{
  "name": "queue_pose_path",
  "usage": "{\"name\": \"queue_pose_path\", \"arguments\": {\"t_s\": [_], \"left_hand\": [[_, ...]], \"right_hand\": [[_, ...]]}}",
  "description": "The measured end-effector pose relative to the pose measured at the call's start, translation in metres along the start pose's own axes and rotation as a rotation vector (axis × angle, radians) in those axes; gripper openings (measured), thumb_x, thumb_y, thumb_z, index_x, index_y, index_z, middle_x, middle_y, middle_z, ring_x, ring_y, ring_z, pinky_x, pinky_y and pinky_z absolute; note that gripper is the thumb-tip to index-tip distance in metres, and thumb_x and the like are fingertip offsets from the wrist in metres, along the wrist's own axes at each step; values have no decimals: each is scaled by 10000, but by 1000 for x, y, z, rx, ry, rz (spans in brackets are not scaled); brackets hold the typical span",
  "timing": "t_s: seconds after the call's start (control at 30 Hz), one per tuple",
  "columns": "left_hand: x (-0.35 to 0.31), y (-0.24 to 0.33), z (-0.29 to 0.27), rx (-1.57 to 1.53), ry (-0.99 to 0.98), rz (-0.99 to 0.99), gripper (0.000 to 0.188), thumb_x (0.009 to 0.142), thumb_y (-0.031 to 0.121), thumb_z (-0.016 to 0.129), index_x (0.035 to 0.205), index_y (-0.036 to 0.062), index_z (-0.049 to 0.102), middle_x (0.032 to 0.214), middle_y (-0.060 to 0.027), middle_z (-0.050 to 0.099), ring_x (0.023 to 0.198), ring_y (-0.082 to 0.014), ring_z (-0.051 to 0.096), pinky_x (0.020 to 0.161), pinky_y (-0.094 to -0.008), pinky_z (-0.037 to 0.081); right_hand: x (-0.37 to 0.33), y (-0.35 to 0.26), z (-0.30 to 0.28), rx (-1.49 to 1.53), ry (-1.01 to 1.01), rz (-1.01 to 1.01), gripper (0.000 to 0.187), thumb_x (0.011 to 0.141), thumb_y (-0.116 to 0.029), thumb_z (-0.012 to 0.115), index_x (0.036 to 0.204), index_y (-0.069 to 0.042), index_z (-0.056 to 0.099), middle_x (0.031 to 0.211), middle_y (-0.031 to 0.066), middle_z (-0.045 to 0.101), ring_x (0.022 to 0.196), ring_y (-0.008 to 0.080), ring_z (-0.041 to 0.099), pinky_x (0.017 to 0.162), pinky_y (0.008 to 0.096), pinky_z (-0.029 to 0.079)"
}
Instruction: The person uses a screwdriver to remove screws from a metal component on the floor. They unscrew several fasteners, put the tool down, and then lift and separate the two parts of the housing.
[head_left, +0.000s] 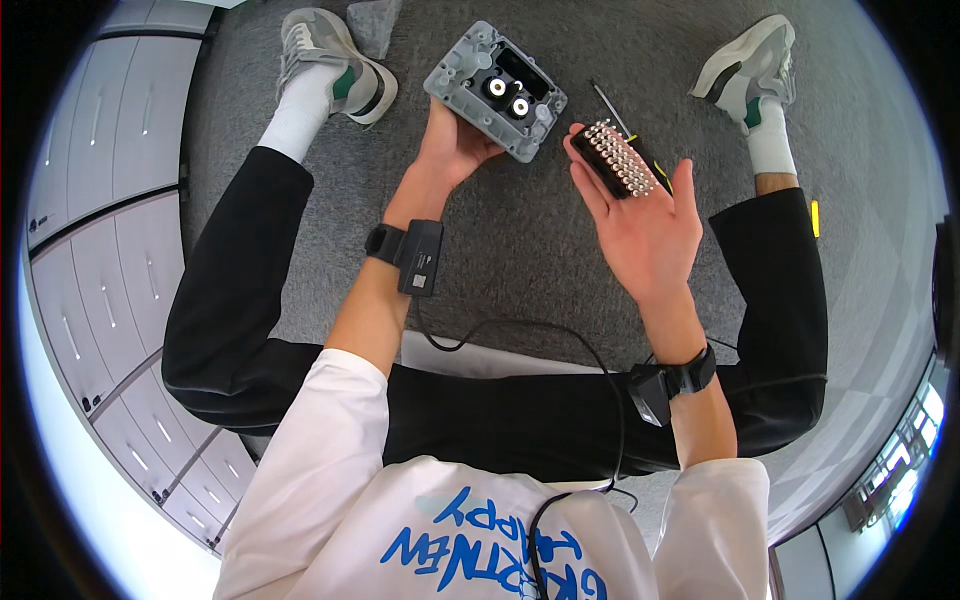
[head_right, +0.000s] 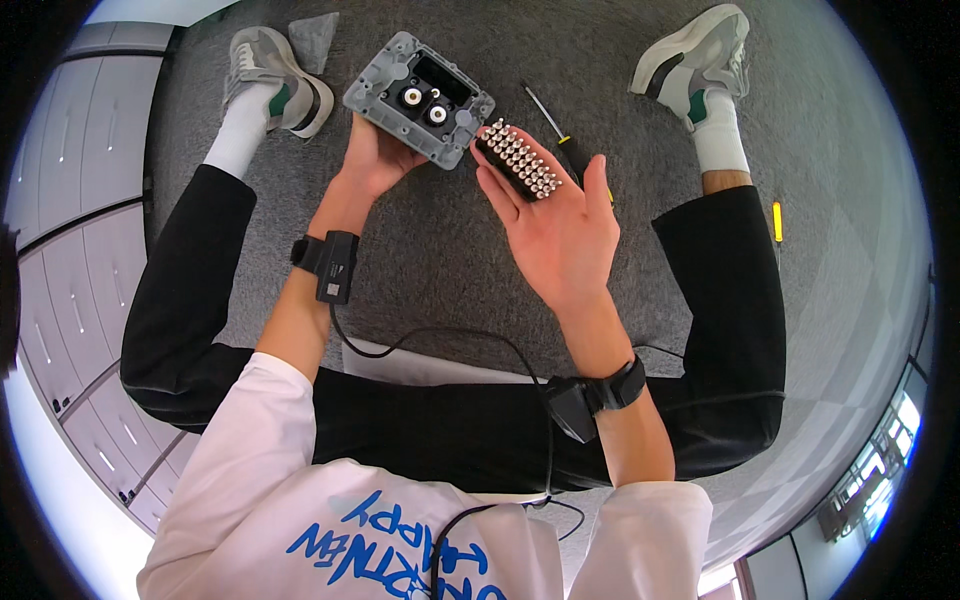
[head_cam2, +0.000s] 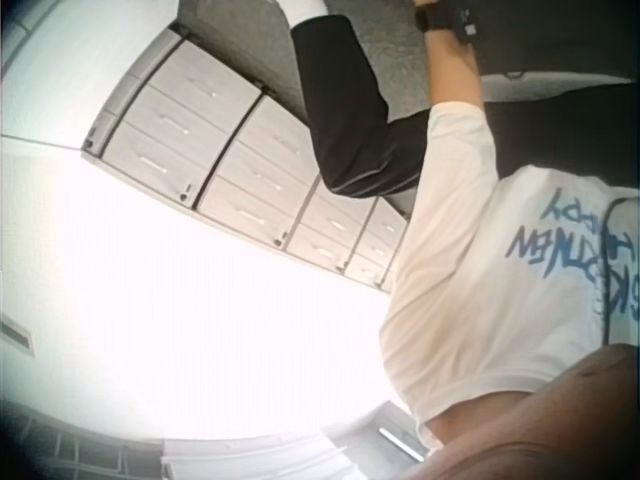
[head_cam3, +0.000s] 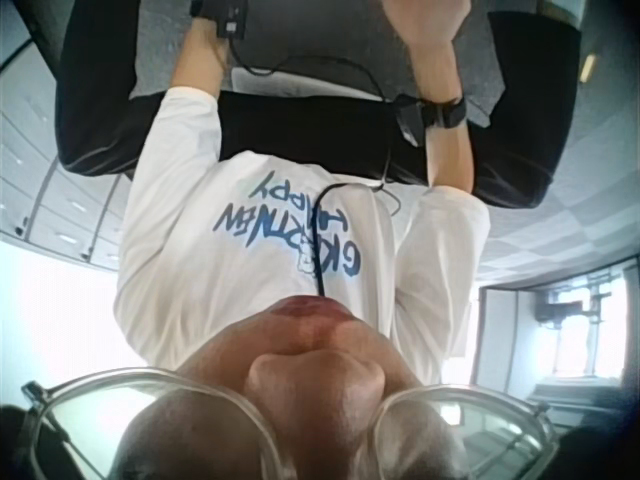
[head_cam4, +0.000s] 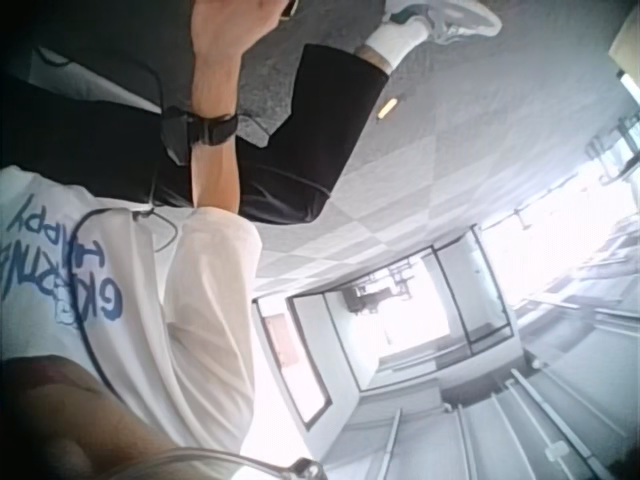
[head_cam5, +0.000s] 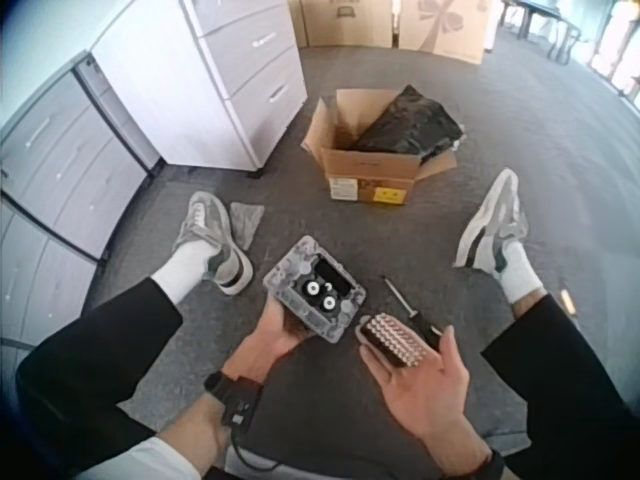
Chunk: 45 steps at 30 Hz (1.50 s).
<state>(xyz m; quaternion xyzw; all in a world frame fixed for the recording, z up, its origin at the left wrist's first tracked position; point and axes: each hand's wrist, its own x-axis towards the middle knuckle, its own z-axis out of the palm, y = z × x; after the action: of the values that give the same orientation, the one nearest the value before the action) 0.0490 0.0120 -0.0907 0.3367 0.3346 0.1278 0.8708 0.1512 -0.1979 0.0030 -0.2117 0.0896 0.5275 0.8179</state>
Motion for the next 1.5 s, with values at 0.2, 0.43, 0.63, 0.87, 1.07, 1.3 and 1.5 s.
{"name": "queue_pose_path", "arguments": {"t_s": [0.2, 0.43, 0.63, 0.87, 1.07, 1.3, 1.5], "left_hand": [[19, 20, 1, 180, 18, 125, 750, 1049, 621, 217, 1481, 39, 411, 1399, -200, 552, 1252, -337, 604, 1032, -507, 547], [46, 11, -10, -39, -21, 94, 636, 1103, 481, 277, 1488, -14, 378, 1350, -237, 578, 1205, -366, 633, 1018, -437, 566], [33, 14, -28, 146, 59, 114, 495, 1101, 327, 386, 1399, -54, 490, 1178, -238, 658, 1036, -323, 704, 893, -392, 620], [29, 18, -39, 153, 152, -15, 415, 1029, 226, 541, 1347, -36, 499, 1154, -196, 668, 988, -284, 709, 847, -384, 618], [-25, 62, -27, 328, 160, 90, 356, 1030, 243, 543, 1284, -4, 577, 1147, -121, 679, 950, -209, 686, 819, -326, 579], [-191, 140, 56, -25, -517, 828, 271, 1028, 279, 546, 983, 17, 599, 969, -103, 641, 777, -164, 597, 635, -258, 439], [-332, 138, 96, 314, -688, 1007, 198, 930, 139, 728, 806, 147, 574, 749, -10, 591, 588, -125, 542, 543, -237, 435]], "right_hand": [[-1, 3, 4, 6, -21, -1, 788, 1092, -526, 234, 1496, 149, 276, 1535, 340, 351, 1473, 433, 323, 1250, 470, 267], [-5, -1, 3, -17, -36, -9, 776, 1094, -517, 226, 1500, 143, 276, 1551, 339, 324, 1484, 428, 306, 1253, 464, 261], [-6, -1, 5, -32, -22, -13, 774, 1094, -521, 229, 1498, 136, 290, 1547, 337, 333, 1486, 424, 304, 1253, 462, 263], [-12, 2, 14, -21, -36, 10, 758, 1100, -505, 209, 1496, 137, 291, 1545, 338, 337, 1483, 424, 311, 1250, 458, 281], [-26, 2, 30, -6, -72, 11, 735, 1104, -481, 233, 1498, 138, 279, 1538, 334, 350, 1480, 423, 320, 1250, 458, 285], [-47, -5, 35, -62, -164, -102, 696, 1111, -430, 268, 1500, 146, 249, 1560, 327, 319, 1497, 414, 291, 1247, 455, 285], [-51, -3, 30, -137, -160, -214, 630, 1115, -390, 284, 1455, 135, 354, 1479, 290, 460, 1421, 382, 427, 1223, 445, 331]]}}
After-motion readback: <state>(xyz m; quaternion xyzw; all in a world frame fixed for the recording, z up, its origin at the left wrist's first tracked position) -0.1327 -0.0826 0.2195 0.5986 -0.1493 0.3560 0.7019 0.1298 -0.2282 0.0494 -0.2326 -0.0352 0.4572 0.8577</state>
